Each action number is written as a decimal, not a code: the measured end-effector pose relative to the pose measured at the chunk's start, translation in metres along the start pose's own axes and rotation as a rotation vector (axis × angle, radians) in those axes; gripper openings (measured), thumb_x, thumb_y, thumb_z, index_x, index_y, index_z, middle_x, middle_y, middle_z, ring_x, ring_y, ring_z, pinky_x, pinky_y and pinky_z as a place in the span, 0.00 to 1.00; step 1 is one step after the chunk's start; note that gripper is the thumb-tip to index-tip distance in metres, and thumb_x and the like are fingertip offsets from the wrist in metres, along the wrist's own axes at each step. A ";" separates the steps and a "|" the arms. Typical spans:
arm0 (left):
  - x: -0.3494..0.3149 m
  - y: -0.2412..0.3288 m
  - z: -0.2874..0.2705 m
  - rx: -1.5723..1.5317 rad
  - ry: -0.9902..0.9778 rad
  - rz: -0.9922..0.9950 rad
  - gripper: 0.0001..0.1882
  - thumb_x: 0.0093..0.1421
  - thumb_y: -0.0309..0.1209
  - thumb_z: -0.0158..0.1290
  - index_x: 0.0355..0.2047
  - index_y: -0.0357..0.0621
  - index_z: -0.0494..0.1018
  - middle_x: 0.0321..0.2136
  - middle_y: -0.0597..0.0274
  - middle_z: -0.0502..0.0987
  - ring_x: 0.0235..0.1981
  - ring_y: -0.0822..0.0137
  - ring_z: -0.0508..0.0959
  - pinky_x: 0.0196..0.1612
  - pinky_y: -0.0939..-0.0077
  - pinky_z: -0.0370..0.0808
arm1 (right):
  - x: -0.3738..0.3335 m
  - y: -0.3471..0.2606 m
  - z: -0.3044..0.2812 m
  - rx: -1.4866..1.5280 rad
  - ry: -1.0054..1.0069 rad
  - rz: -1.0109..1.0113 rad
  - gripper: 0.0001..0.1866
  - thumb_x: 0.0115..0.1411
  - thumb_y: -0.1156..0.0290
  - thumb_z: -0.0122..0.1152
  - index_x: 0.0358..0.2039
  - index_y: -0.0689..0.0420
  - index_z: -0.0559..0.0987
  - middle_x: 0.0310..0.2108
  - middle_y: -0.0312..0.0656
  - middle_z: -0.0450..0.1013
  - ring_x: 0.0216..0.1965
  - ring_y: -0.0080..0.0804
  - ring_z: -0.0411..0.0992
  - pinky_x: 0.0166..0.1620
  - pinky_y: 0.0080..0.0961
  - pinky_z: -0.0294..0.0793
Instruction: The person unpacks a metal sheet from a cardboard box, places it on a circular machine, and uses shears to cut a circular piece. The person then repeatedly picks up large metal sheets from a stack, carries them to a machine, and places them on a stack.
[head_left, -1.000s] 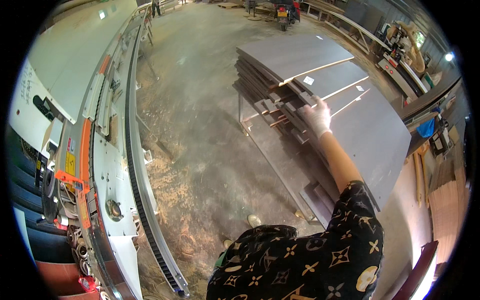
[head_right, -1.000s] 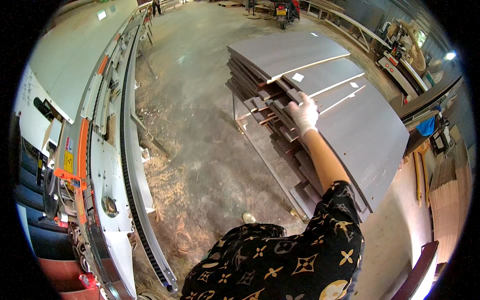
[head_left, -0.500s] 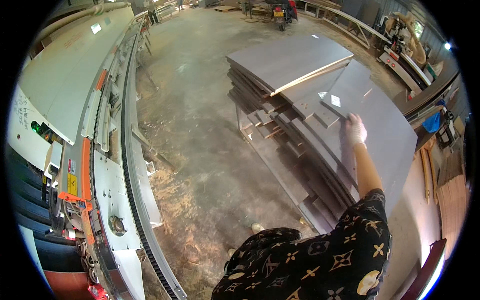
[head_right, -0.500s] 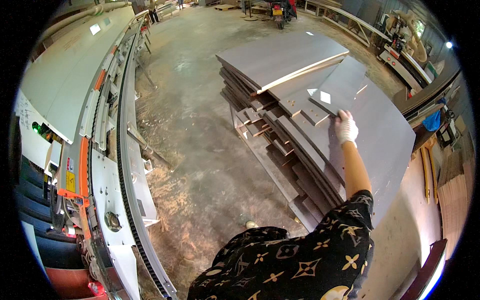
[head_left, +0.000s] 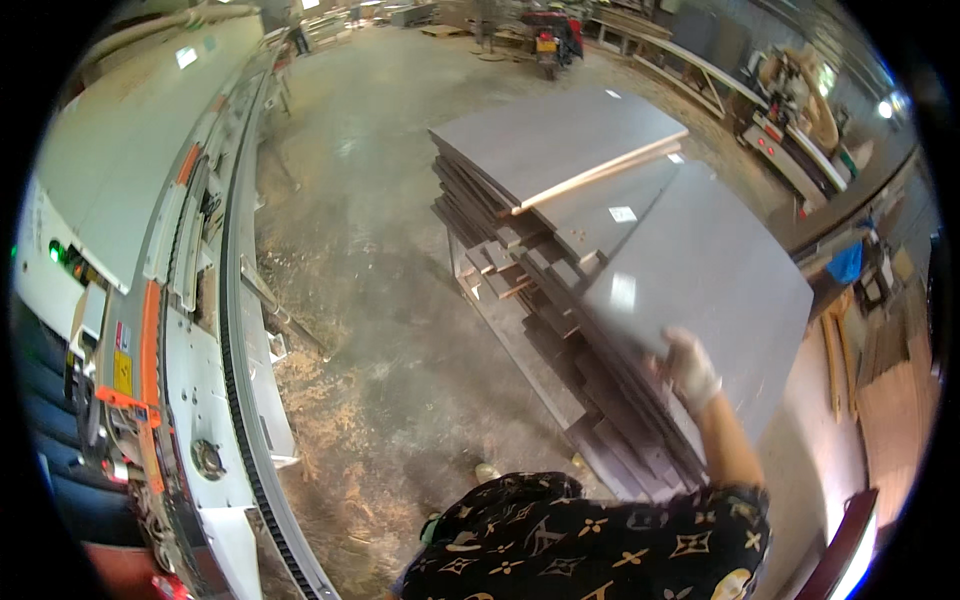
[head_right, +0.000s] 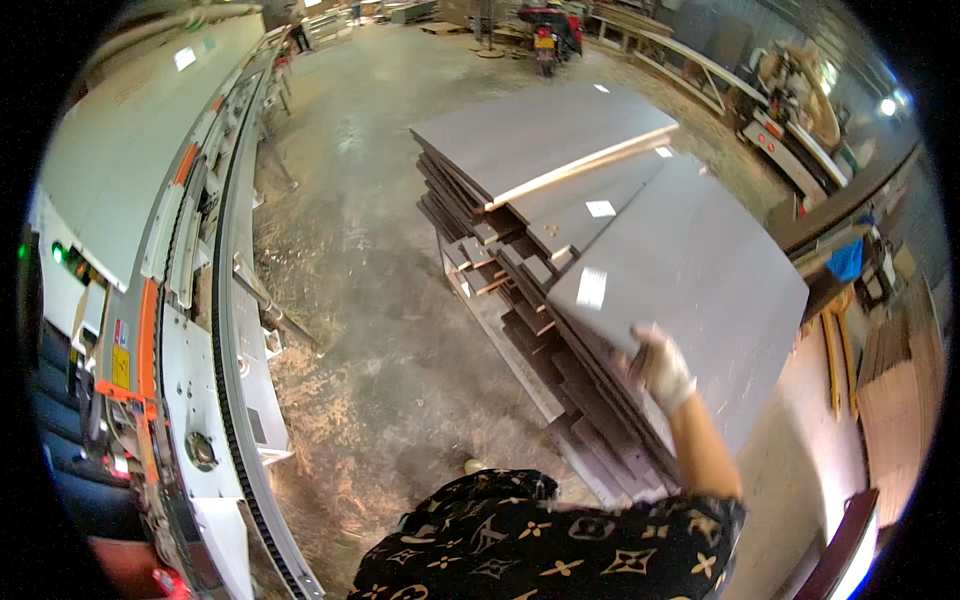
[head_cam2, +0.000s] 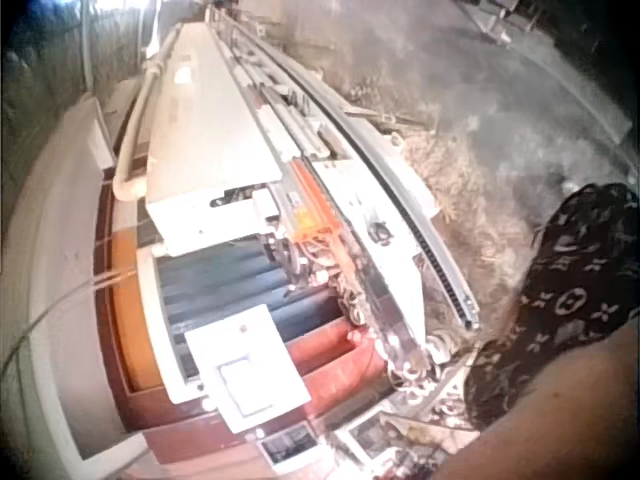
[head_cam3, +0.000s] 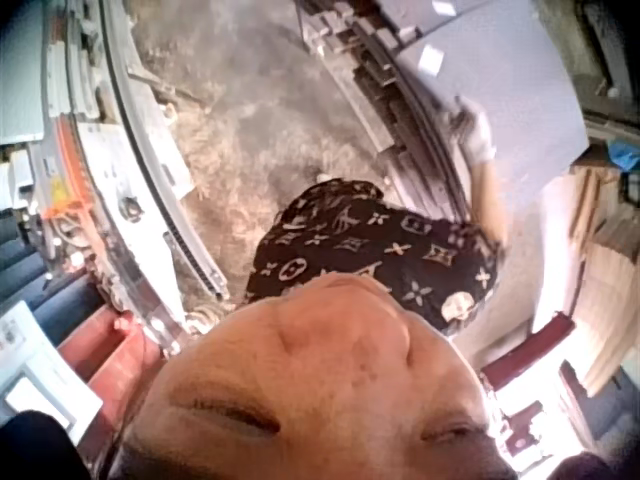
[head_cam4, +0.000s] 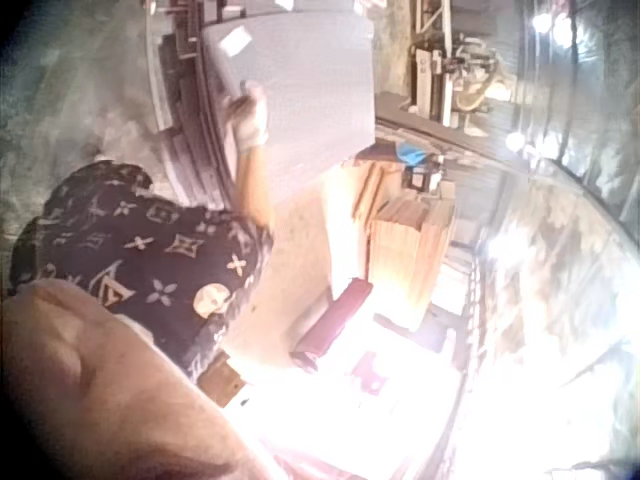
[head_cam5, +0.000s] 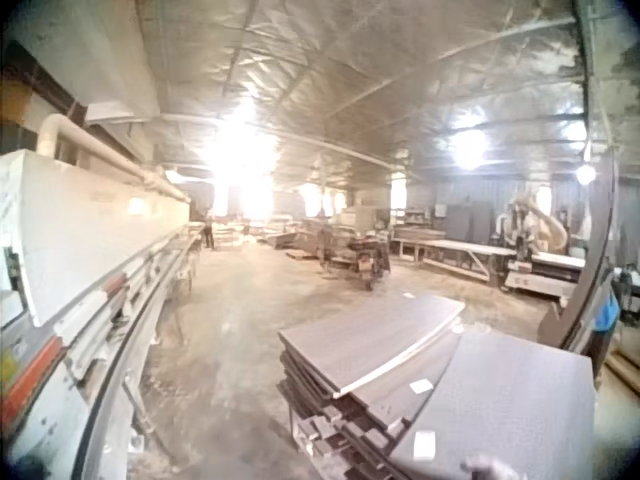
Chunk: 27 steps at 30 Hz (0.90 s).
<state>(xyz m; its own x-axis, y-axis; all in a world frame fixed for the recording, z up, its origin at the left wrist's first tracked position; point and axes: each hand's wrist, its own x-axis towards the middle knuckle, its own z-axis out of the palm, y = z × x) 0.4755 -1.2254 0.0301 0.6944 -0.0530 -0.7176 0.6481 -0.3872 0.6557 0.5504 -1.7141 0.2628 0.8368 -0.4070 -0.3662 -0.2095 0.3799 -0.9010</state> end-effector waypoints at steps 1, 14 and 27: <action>0.000 0.000 -0.002 0.000 -0.005 0.007 0.30 0.58 0.57 0.39 0.52 0.52 0.67 0.45 0.51 0.74 0.42 0.52 0.76 0.50 0.59 0.69 | -0.015 0.005 -0.004 -0.075 -0.077 -0.158 0.25 0.50 0.58 0.61 0.45 0.59 0.71 0.42 0.46 0.69 0.37 0.36 0.68 0.45 0.35 0.71; -0.151 -0.033 -0.135 0.720 0.008 -0.031 0.35 0.58 0.62 0.37 0.55 0.52 0.66 0.47 0.51 0.74 0.43 0.52 0.76 0.51 0.59 0.68 | -0.007 0.164 0.213 0.078 -0.622 0.163 0.17 0.47 0.71 0.65 0.40 0.56 0.76 0.35 0.37 0.72 0.40 0.29 0.70 0.45 0.26 0.72; -0.284 -0.103 -0.208 0.805 1.136 -0.215 0.45 0.35 0.49 0.64 0.57 0.56 0.63 0.60 0.46 0.54 0.62 0.45 0.52 0.62 0.41 0.41 | -0.276 0.419 0.523 -0.355 -1.240 0.972 0.06 0.54 0.70 0.64 0.29 0.56 0.75 0.25 0.35 0.71 0.25 0.23 0.68 0.27 0.18 0.71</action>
<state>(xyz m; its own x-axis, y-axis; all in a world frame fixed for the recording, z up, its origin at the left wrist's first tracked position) 0.2764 -0.9787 0.2156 0.7267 0.6854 0.0458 0.6868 -0.7262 -0.0298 0.4959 -1.0077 0.1081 0.1608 0.8155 -0.5560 -0.8304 -0.1927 -0.5228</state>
